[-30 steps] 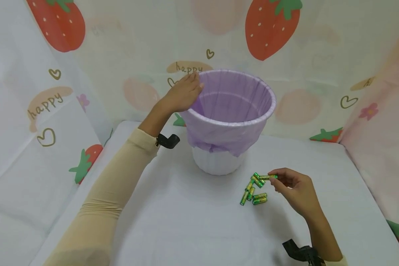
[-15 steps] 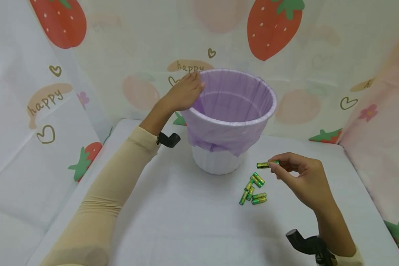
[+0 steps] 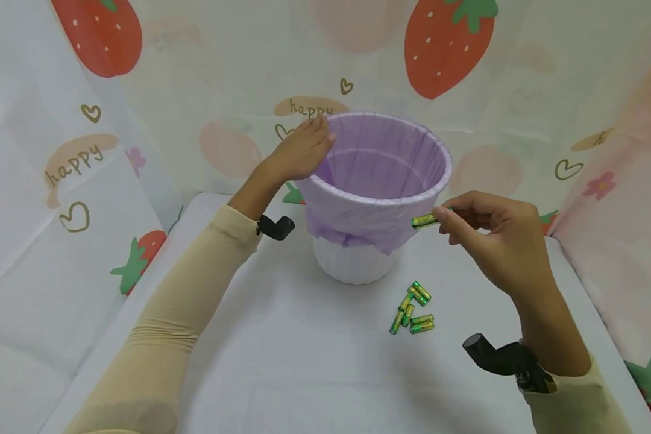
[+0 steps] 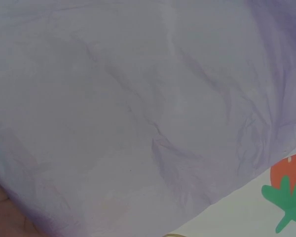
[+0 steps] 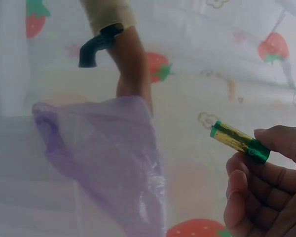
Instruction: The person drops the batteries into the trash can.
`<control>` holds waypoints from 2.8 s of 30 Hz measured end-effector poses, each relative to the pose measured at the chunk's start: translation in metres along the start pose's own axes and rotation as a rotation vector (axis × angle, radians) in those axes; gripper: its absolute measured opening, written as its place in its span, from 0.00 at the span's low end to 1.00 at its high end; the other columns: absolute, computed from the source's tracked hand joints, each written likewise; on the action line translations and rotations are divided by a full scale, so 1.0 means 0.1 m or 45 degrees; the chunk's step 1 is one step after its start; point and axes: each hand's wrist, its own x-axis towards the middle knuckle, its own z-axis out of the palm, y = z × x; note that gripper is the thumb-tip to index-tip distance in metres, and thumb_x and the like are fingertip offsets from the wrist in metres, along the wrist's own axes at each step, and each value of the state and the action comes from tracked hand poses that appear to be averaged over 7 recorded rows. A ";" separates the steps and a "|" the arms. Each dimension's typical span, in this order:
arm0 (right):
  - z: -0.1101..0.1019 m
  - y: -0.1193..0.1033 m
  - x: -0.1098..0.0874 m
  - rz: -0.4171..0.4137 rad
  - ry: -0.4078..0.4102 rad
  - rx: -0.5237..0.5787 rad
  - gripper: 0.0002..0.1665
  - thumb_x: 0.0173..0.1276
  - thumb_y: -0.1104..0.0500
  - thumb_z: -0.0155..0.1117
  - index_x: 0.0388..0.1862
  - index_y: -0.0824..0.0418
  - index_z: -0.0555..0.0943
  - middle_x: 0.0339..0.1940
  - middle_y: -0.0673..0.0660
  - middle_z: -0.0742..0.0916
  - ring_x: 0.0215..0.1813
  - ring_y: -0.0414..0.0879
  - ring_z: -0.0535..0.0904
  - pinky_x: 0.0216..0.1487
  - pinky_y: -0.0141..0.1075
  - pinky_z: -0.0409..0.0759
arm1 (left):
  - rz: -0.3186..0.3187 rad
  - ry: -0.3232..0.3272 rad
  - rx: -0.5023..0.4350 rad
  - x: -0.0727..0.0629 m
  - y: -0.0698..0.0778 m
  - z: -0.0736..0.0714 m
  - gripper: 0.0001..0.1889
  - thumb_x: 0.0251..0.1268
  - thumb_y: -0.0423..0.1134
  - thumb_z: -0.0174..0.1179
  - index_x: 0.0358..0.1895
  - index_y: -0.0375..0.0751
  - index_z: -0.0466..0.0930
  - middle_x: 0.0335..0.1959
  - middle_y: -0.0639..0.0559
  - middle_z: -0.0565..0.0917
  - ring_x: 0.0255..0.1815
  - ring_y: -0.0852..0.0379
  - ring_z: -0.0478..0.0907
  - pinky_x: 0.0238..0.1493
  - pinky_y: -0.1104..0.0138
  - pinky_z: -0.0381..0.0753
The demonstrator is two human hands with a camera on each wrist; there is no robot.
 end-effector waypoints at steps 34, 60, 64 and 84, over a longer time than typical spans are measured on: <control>0.49 0.45 1.20 0.231 -0.345 -0.155 0.08 0.68 0.61 0.70 0.42 0.65 0.90 0.28 0.58 0.89 0.23 0.43 0.81 0.23 0.26 0.77 | -0.002 0.009 0.005 -0.03 -0.01 -0.01 0.32 0.85 0.45 0.24 0.77 0.20 0.38 0.81 0.30 0.40 0.83 0.42 0.35 0.82 0.63 0.30; 0.30 0.30 0.97 0.206 -0.339 -0.138 0.11 0.71 0.55 0.69 0.41 0.61 0.89 0.27 0.56 0.87 0.27 0.49 0.82 0.28 0.27 0.80 | -0.016 0.004 0.002 -0.01 -0.02 0.00 0.32 0.85 0.46 0.23 0.78 0.21 0.38 0.81 0.30 0.40 0.84 0.42 0.35 0.81 0.63 0.30; 0.21 0.24 0.85 0.197 -0.273 -0.116 0.11 0.70 0.54 0.70 0.39 0.61 0.90 0.27 0.56 0.87 0.26 0.45 0.81 0.27 0.25 0.79 | -0.027 0.005 -0.010 -0.02 -0.02 0.00 0.33 0.85 0.46 0.23 0.78 0.21 0.38 0.82 0.31 0.40 0.84 0.42 0.35 0.81 0.63 0.30; 0.11 0.27 0.04 0.259 -0.283 -0.140 0.06 0.71 0.55 0.70 0.39 0.56 0.91 0.25 0.50 0.86 0.26 0.43 0.80 0.23 0.29 0.75 | -0.012 0.015 -0.004 -0.04 -0.02 -0.01 0.32 0.85 0.45 0.24 0.77 0.20 0.39 0.81 0.30 0.41 0.84 0.42 0.35 0.81 0.64 0.30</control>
